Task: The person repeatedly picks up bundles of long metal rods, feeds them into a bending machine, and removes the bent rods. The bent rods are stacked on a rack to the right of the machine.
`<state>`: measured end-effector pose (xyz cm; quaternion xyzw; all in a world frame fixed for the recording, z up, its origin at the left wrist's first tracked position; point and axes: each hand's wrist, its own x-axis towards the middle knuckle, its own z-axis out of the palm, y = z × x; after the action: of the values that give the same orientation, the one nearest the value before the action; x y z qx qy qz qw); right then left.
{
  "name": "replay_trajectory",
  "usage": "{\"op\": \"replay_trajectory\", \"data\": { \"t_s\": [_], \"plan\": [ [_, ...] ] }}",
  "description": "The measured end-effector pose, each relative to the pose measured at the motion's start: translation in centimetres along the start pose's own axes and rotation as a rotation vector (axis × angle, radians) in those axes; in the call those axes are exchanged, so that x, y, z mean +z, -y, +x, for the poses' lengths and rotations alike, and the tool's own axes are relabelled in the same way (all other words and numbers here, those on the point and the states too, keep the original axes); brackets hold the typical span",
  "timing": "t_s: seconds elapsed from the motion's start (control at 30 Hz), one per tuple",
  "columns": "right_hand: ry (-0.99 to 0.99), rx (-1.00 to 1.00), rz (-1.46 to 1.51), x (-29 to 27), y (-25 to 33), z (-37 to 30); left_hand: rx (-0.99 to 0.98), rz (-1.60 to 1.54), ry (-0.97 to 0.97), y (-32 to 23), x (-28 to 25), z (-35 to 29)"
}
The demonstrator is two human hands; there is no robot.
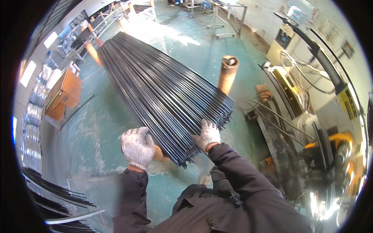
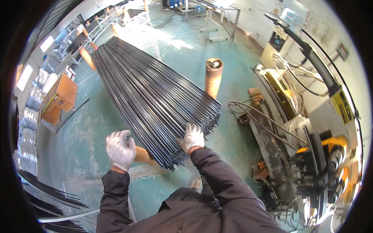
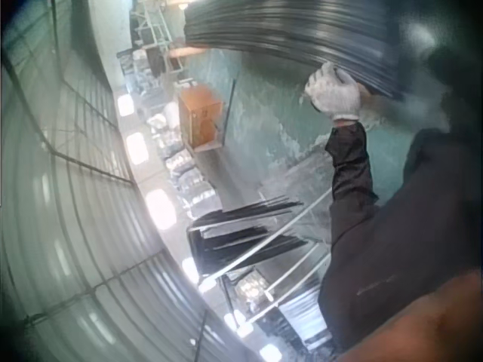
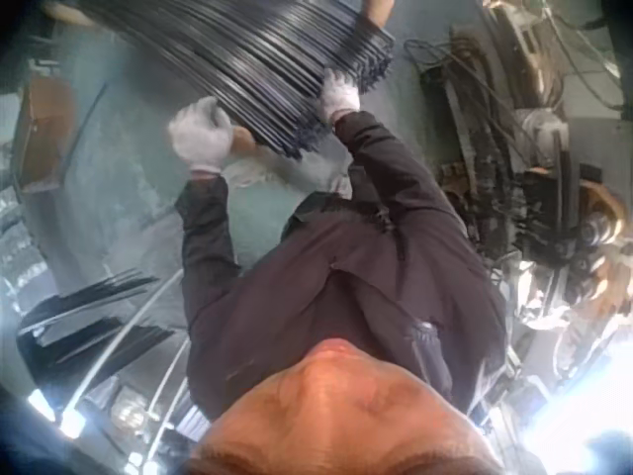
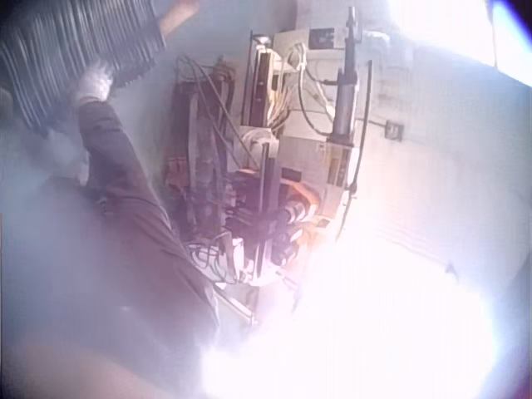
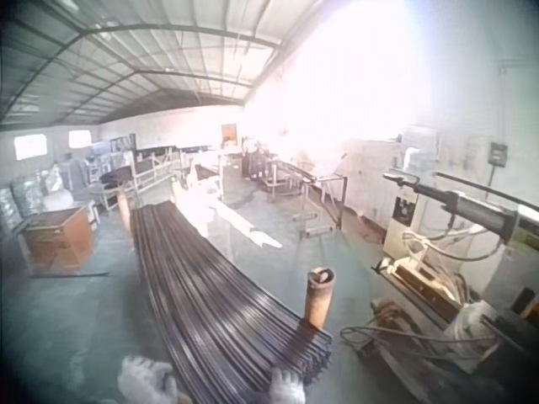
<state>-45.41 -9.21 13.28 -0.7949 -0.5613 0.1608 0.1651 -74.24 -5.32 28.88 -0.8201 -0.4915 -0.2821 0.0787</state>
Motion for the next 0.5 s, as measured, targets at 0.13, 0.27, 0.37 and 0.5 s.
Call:
{"op": "replay_trajectory", "data": {
  "t_s": [0.13, 0.27, 0.37, 0.5],
  "plan": [
    [0.131, 0.045, -0.139, 2.8, 2.6, 5.2, -0.051, 0.024, 0.036, -0.8, -0.4, 1.5],
    [0.237, -0.021, -0.181, 2.8, 1.0, 8.6, -0.106, 0.066, 0.065, -1.1, 0.3, 2.0],
    [0.349, -0.055, -0.086, 2.3, -0.4, 10.9, -0.122, 0.106, 0.069, -1.2, 0.8, 2.0],
    [0.485, -0.085, -0.05, 2.1, -0.8, 13.4, -0.133, 0.132, 0.04, -1.3, 0.9, 2.3]
  ]
}}
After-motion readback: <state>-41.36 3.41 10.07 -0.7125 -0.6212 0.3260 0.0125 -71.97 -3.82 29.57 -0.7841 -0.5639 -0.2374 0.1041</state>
